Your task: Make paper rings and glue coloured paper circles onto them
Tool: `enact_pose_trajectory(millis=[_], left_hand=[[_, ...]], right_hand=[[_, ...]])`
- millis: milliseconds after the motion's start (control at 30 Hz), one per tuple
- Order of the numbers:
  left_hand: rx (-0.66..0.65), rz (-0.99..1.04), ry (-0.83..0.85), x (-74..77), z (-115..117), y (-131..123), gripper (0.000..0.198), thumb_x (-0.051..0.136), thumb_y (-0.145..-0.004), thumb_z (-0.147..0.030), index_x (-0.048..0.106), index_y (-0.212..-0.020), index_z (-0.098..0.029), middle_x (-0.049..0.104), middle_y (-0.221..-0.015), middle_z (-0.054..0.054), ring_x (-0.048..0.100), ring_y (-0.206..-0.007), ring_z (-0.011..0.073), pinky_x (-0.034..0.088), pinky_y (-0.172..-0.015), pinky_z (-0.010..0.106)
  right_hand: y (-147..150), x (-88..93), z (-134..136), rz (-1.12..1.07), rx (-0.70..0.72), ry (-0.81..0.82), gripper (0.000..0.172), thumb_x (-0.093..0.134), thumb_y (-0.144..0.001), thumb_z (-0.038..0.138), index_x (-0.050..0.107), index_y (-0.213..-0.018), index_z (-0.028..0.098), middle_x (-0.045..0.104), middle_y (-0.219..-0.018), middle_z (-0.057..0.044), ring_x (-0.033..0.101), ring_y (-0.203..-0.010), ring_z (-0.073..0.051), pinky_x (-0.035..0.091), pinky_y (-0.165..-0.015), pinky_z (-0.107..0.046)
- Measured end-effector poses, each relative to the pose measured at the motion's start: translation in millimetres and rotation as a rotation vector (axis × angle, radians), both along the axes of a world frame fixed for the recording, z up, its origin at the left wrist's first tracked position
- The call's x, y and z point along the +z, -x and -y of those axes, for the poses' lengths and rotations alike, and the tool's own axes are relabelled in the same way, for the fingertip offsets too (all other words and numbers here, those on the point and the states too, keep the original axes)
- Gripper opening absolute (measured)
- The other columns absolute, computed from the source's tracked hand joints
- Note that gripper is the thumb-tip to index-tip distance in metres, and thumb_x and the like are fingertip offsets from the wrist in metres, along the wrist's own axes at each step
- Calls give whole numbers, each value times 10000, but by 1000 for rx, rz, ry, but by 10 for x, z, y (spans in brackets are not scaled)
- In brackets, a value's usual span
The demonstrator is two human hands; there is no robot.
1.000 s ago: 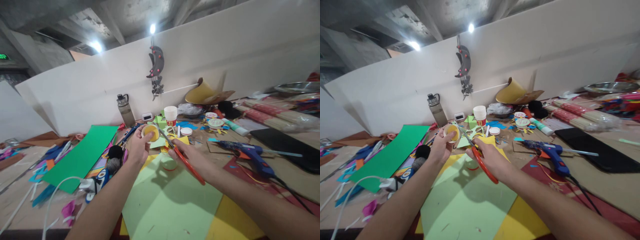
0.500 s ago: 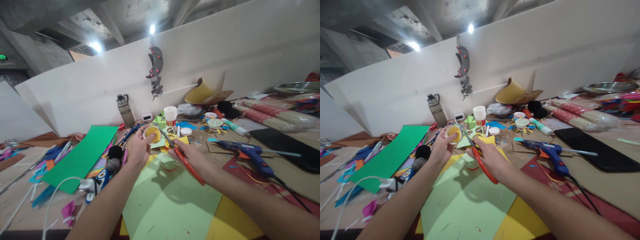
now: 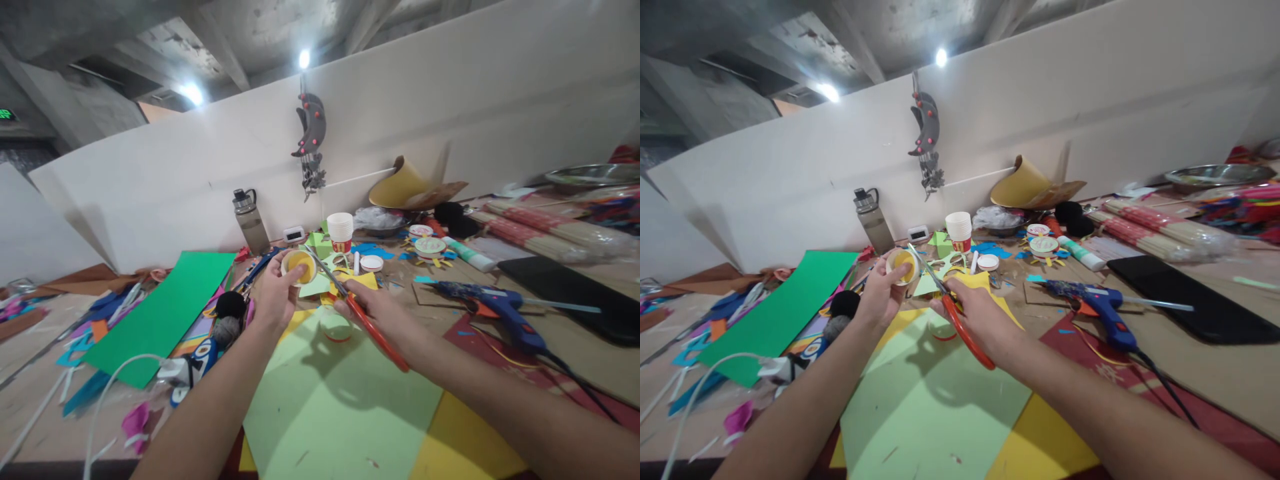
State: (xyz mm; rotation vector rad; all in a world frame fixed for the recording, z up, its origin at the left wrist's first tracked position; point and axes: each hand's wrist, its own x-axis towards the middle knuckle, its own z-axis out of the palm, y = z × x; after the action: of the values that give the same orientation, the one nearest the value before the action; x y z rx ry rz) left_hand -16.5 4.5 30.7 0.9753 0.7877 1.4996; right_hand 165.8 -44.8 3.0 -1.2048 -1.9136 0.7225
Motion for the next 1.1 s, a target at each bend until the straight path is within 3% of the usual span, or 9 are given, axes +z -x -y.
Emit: enact_pose_trajectory(millis=[267, 567, 867, 1100], left_hand=[[36, 24, -4, 18, -22, 27, 498, 822, -544, -115, 593, -981, -184, 679, -861, -11, 638, -713, 93, 495, -644, 182], [-28, 2, 4, 23, -9, 15, 494, 804, -567, -109, 584, -1002, -185, 673, -838, -18, 621, -677, 82, 471, -616, 174], [-29, -30, -2, 34, 7, 8, 512, 818, -546, -101, 593, -997, -191, 675, -833, -18, 626, -695, 95, 481, -642, 191], [-29, -33, -4, 49, 22, -1, 517, 827, -539, -102, 595, -992, -188, 671, -813, -21, 621, -680, 90, 487, -642, 193]], right_hand=[[5, -17, -13, -7, 18, 37, 298, 514, -873, 508, 476, -787, 225, 570, -672, 31, 493, -587, -129, 350, -532, -237], [-16, 83, 37, -36, 41, 27, 267, 529, -876, 474, 459, -807, 226, 552, -686, 39, 458, -587, -123, 339, -540, -241], [-34, -18, -20, 1, 38, -5, 265, 513, -885, 484, 489, -847, 223, 560, -678, 32, 457, -584, -129, 321, -532, -243], [-29, 0, -18, 23, 18, -6, 286, 512, -882, 505, 495, -829, 225, 599, -695, 23, 501, -594, -139, 325, -536, -242]])
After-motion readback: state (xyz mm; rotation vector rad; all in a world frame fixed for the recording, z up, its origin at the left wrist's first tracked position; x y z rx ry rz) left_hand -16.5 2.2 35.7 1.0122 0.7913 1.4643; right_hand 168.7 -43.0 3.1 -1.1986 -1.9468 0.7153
